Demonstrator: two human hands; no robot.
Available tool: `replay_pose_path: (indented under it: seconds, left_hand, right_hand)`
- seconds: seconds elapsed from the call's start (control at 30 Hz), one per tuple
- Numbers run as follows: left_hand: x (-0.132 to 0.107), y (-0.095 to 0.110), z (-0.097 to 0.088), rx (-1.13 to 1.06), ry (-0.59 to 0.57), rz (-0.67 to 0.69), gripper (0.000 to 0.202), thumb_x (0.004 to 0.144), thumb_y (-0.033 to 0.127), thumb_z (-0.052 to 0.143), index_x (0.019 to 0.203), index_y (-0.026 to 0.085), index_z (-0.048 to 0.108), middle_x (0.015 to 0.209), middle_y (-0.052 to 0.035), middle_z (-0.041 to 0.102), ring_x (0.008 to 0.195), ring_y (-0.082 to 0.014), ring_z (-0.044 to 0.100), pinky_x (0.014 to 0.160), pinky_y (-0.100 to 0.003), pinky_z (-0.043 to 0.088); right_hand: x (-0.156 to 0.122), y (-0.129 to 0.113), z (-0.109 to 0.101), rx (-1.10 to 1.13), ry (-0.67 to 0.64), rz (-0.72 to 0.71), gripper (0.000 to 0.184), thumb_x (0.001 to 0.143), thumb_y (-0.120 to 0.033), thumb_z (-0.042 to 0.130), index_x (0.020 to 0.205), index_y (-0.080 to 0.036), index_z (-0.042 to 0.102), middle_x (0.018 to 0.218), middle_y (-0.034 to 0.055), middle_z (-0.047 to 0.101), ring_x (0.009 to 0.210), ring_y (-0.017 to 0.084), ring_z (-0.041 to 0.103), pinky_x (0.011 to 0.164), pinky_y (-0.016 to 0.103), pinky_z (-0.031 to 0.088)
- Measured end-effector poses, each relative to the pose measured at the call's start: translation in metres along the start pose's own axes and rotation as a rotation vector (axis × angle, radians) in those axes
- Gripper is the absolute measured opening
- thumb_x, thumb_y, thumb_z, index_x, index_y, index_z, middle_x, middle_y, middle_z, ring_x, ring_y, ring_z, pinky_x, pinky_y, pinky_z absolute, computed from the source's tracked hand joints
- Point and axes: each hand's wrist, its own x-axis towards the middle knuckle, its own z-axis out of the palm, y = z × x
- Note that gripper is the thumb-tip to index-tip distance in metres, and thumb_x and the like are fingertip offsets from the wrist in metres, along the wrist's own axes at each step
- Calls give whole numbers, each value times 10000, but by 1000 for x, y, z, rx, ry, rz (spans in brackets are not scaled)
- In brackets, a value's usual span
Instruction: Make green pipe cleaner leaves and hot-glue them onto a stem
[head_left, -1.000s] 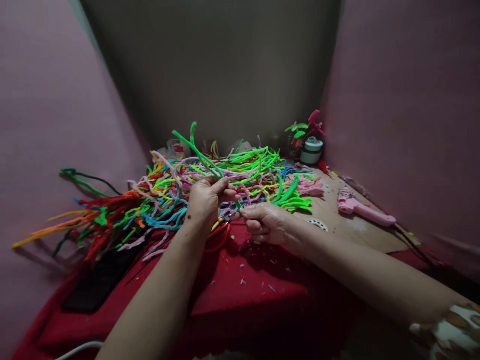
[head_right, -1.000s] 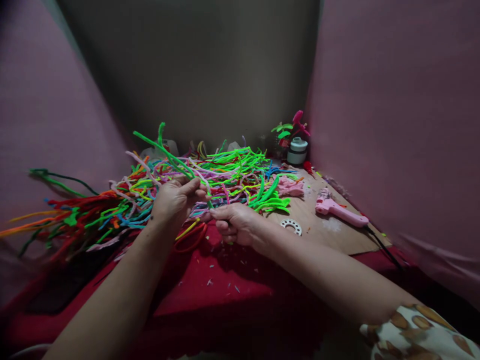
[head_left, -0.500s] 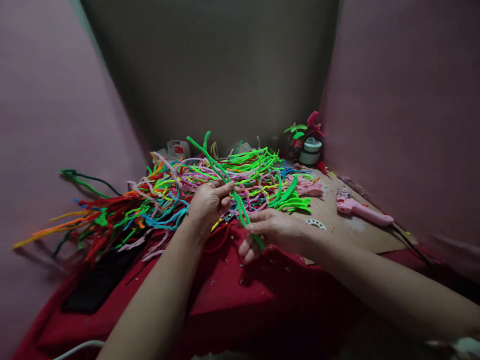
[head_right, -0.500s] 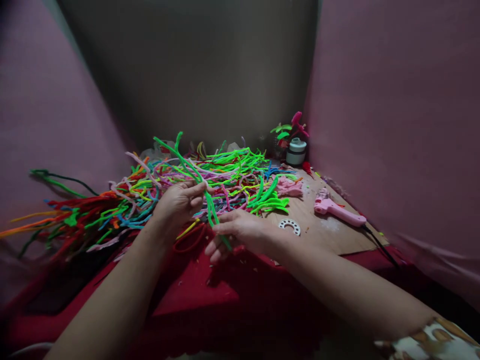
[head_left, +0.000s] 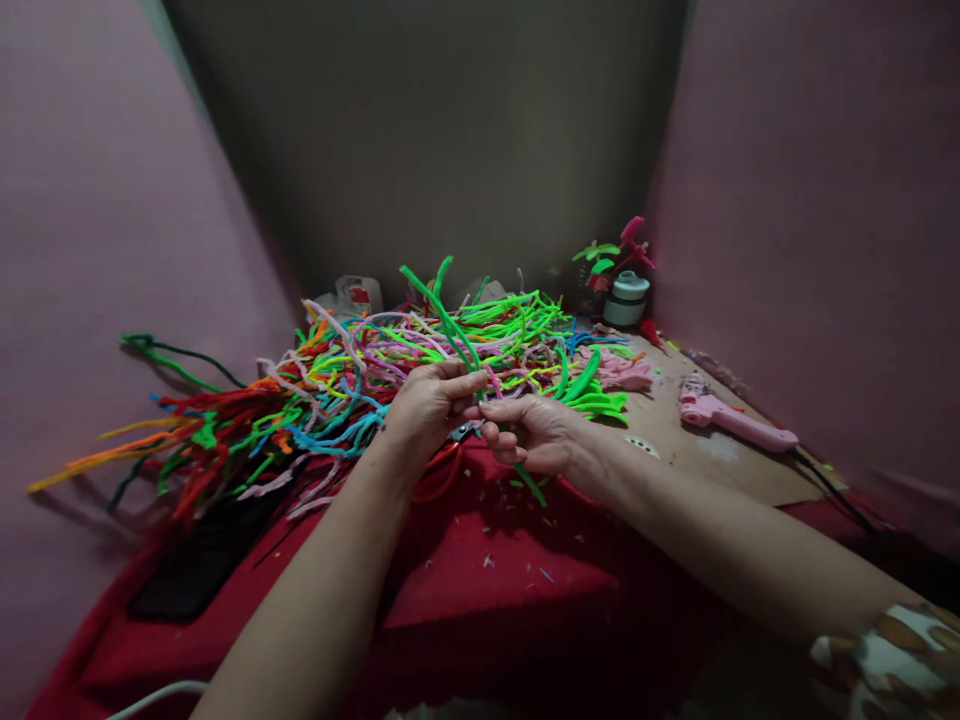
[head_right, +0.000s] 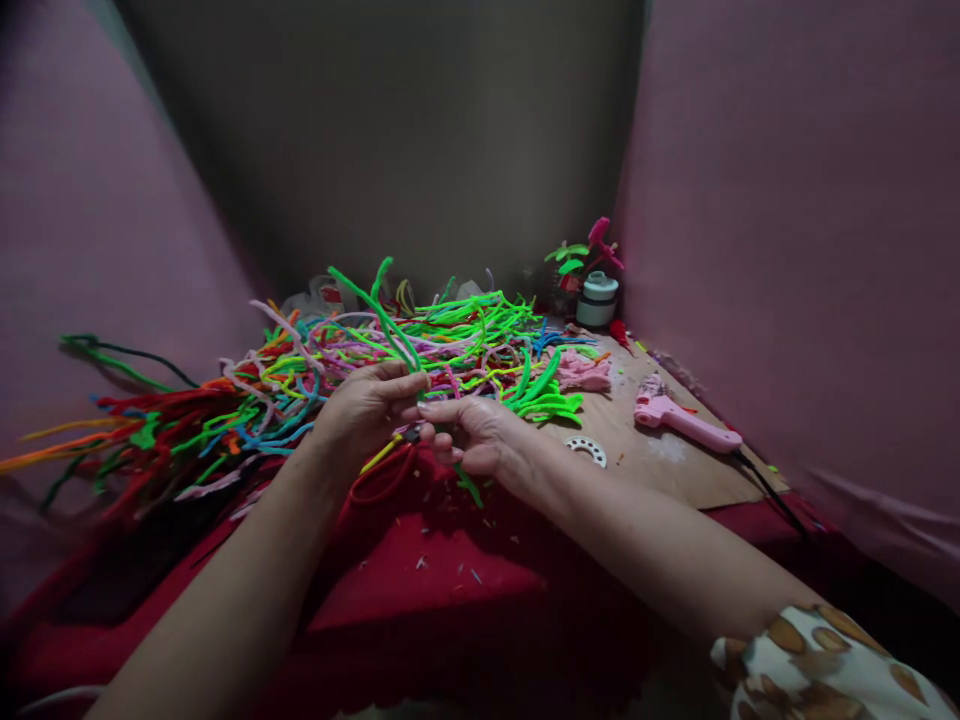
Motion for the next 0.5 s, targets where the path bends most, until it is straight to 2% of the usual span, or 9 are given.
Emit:
replay_pose_path:
  seconds: [0.13,0.3,0.4,0.5]
  left_hand:
    - [-3,-1,3,116,35,116,376,595,223,741,536,175,373,420,88,324,337,-33,313,341,-176,312]
    - [1,1,-2,56,69,163,390,590,177,731,524,172,347,445,96,260,347,-9,246,336,-165,164]
    - [4,1,-6,36,72,176,387,592,170,731,527,170,350,450,97,261,350,-6,244,344,-167,155]
    - [7,1,-9,12,98,166,366,597,175,731,546,168,369,447,95,290,349,-7,245,345,-165,159]
  right_hand:
    - [-1,4,-1,-57,-13,61,207,880,-140,410,795,-87,592,408,-35,472,296,28,332,309,130,225]
    - [-14,15,-2,-138,-39,61,233,882,-134,378,844,-77,601,427,-27,512,282,39,364,288,142,241]
    - [-23,22,-3,-169,-25,31,232,869,-121,381,818,-61,599,463,-6,554,290,51,425,280,146,284]
    - [-30,27,-4,-185,-37,17,227,868,-119,376,831,-58,591,549,53,627,372,99,554,322,167,386]
